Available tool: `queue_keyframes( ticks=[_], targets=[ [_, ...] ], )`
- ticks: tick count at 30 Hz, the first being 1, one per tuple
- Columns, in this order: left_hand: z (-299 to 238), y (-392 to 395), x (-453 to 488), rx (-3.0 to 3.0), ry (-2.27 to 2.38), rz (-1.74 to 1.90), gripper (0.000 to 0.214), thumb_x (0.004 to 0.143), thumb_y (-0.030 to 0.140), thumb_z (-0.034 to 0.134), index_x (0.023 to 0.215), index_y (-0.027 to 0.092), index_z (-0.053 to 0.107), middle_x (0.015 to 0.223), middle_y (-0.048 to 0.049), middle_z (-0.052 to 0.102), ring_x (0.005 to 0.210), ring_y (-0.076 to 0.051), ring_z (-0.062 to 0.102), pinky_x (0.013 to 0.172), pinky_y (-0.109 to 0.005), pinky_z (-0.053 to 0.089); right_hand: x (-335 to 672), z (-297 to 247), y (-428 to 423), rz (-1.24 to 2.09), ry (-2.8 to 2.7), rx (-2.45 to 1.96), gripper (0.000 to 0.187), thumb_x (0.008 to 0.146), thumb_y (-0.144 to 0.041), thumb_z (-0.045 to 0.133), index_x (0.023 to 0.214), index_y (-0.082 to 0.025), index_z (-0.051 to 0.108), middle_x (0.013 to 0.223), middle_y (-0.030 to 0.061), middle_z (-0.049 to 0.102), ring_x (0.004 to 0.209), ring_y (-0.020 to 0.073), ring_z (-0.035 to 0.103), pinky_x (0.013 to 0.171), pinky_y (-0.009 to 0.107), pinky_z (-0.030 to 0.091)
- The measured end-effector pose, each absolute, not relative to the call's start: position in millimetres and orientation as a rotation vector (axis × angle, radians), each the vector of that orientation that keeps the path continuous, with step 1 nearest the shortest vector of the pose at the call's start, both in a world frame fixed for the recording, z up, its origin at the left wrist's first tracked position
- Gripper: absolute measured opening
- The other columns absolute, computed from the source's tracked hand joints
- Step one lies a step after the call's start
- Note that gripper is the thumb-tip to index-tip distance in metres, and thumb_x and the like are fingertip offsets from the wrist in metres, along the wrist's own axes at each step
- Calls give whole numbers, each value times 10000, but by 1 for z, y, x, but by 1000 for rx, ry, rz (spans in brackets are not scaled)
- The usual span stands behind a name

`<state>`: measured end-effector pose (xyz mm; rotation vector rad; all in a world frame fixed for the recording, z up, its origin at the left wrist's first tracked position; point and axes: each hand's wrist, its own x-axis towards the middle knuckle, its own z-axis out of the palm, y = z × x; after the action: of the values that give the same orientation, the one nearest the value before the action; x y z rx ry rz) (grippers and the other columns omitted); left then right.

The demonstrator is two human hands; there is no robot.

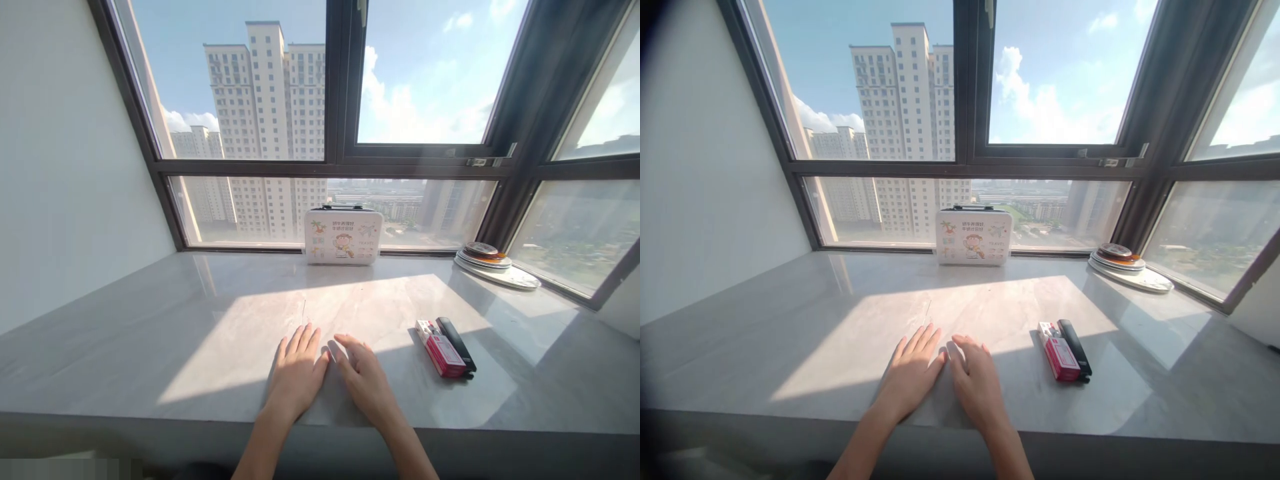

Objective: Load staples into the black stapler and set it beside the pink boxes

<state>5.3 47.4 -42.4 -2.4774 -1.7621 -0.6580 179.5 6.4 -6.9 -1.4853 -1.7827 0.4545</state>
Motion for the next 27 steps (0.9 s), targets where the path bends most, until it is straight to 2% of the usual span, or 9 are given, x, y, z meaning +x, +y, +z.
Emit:
queue_keyframes(
  ticks=[2,5,9,11,13,17,21,24,27],
  targets=[
    [-40,48,4,-2484,-1776,-651,558,1026,474,395,1560,316,416,1669,-13,325,1538,-278,281,1252,-524,176,199,6,-2,481,-1655,-1384,421,1026,-410,397,1368,-306,621,1440,14,624,1352,228,552,1114,370,467],
    [-39,50,5,-2485,-1796,-651,555,1019,483,391,1552,334,428,1665,1,331,1542,-264,279,1260,-517,164,263,26,-12,304,-1534,-1437,434,993,-490,457,1373,-346,610,1472,10,586,1261,259,600,970,368,556],
    [-41,51,6,-2478,-1825,-644,555,1013,474,393,1546,329,438,1663,0,330,1547,-258,272,1265,-528,147,376,28,-11,33,-1315,-1846,639,922,-626,467,1403,-233,614,1258,124,694,1000,317,669,815,435,565],
    [-41,51,7,-2478,-1836,-639,557,1012,474,398,1545,319,441,1665,-6,325,1549,-259,268,1264,-537,145,414,18,-7,234,-1366,-1915,704,935,-645,412,1476,-216,552,1194,120,730,918,311,692,816,441,564],
    [-41,50,7,-2482,-1835,-644,559,1014,476,400,1547,310,439,1665,-11,326,1549,-262,268,1264,-537,145,430,6,-3,418,-1464,-1876,689,929,-652,424,1444,-226,592,1228,92,738,1008,332,698,881,433,558],
    [-40,48,8,-2492,-1815,-658,559,1025,476,394,1550,290,439,1658,-31,345,1547,-262,270,1264,-527,138,408,-5,4,545,-1583,-1776,631,929,-655,439,1327,-232,685,1137,47,774,1140,348,665,962,424,527],
    [-35,46,9,-2542,-1815,-738,535,1042,519,370,1504,284,502,1627,-39,410,1538,-255,287,1260,-514,144,347,-4,10,537,-1587,-1785,645,947,-665,409,1348,-232,671,971,32,780,971,310,702,848,384,536],
    [-25,43,10,-2588,-1901,-923,531,1050,565,327,1413,275,586,1522,-44,554,1462,-252,420,1253,-499,183,283,-3,17,484,-1589,-1808,644,966,-676,399,1384,-250,641,832,17,746,819,249,695,730,315,492],
    [-13,40,17,-2516,-2085,-1234,530,1047,577,311,1349,265,614,1384,-47,663,1313,-232,572,1173,-408,347,221,-1,24,485,-1620,-1784,551,997,-660,376,1350,-338,649,780,-7,726,733,208,677,624,276,400]
  ],
)
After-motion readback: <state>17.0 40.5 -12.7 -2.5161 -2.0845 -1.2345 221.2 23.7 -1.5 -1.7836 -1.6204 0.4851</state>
